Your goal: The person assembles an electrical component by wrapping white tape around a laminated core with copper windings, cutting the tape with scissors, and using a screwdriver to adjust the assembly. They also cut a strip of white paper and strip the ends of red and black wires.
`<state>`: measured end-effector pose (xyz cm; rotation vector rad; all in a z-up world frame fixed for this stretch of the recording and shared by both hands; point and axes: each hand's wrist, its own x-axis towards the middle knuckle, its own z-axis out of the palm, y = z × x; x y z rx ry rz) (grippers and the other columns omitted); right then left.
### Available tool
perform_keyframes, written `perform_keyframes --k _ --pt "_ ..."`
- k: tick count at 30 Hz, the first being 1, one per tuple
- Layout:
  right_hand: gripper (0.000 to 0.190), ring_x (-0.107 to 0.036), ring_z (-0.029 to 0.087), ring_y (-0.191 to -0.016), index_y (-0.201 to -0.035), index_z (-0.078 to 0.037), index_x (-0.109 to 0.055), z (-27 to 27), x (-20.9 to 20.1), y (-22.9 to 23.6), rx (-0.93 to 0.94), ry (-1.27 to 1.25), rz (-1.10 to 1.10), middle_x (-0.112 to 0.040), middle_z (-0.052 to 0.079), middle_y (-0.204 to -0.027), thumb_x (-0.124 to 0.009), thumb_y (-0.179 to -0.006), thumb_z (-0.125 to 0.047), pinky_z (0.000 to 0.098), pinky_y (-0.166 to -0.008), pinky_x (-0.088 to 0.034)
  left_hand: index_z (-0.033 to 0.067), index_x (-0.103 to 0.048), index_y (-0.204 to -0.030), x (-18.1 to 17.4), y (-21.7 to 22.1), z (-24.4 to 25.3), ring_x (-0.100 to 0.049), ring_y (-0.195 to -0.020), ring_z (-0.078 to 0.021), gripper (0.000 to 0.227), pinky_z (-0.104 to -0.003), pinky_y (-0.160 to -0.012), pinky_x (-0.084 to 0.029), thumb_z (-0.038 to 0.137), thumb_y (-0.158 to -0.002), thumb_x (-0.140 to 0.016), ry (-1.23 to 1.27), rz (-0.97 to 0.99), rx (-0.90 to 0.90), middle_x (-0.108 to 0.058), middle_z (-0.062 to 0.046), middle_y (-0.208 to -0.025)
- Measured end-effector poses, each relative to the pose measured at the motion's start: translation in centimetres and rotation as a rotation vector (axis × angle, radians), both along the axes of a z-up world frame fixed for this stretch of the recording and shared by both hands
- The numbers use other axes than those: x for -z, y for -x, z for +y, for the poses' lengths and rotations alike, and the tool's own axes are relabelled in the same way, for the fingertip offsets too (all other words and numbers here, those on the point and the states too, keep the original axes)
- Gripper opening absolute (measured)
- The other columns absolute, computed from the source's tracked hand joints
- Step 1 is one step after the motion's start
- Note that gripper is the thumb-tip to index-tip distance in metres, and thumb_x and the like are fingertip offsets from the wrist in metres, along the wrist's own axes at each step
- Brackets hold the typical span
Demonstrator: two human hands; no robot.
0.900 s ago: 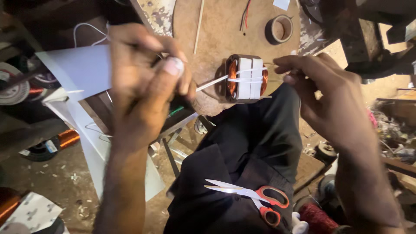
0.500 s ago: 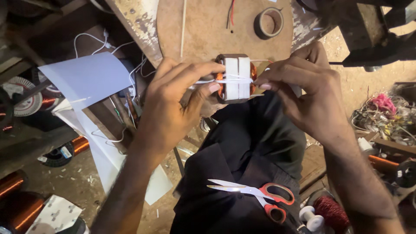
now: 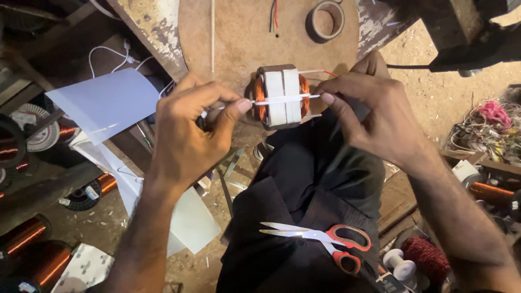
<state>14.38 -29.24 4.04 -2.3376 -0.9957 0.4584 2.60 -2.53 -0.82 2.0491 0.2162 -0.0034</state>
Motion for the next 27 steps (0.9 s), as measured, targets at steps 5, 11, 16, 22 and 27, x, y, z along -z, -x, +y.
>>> perform_keyframes --k 5,11,16,22,27 --pt "0.014 -0.064 0.027 -0.086 -0.107 -0.003 -0.075 -1.7 -1.2 -0.9 -0.028 0.032 -0.153 -0.073 0.014 -0.095 -0.071 -0.101 -0.016 0.0399 -0.086 -0.05 0.0045 -0.082 -0.093 -2.4 1.1 1.4 -0.051 -0.1 -0.0324 0.018 -0.044 -0.09 -0.043 0.023 -0.092 -0.081 -0.364 -0.251 -0.02 -0.065 -0.009 -0.087" --pt "0.022 -0.063 0.02 -0.085 -0.108 -0.003 -0.072 -1.4 0.1 -0.8 0.225 -0.546 0.403 -0.071 0.013 -0.101 -0.061 -0.112 -0.021 0.0303 -0.081 -0.052 0.0064 -0.069 -0.08 -1.6 2.0 0.5 -0.057 -0.114 -0.0252 0.029 -0.042 -0.105 -0.048 0.029 -0.097 -0.071 0.362 -0.381 -0.053 -0.068 -0.009 -0.119" --pt "0.031 -0.072 0.022 -0.095 -0.096 -0.003 -0.071 1.3 3.6 -1.2 0.385 -1.078 1.055 -0.073 0.016 -0.103 -0.055 -0.118 -0.018 0.0298 -0.082 -0.059 0.0089 -0.056 -0.091 2.3 -0.9 -1.5 -0.056 -0.086 -0.0135 0.021 -0.031 -0.079 -0.052 0.016 -0.1 -0.074 1.101 -0.41 -0.062 -0.06 -0.002 -0.096" --pt "0.026 -0.069 0.02 -0.084 -0.101 0.0 -0.07 1.0 5.0 -1.6 0.466 -1.2 1.147 -0.072 0.015 -0.097 -0.057 -0.118 -0.015 0.0274 -0.071 -0.056 0.0092 -0.043 -0.11 1.8 -1.3 -2.1 -0.046 -0.071 -0.0057 0.036 -0.018 -0.057 -0.041 0.003 -0.103 -0.078 0.757 -0.318 -0.069 -0.044 0.0 -0.088" --pt "0.035 -0.065 0.015 -0.081 -0.096 -0.005 -0.069 -1.1 4.5 -1.5 0.169 -1.213 1.019 -0.068 0.006 -0.084 -0.057 -0.116 -0.031 0.0297 -0.076 -0.05 0.0059 -0.041 -0.123 -2.1 -0.7 -1.0 -0.062 -0.072 -0.0066 0.043 -0.018 -0.052 -0.048 0.014 -0.104 -0.078 0.378 -0.183 -0.069 -0.059 -0.006 -0.09"
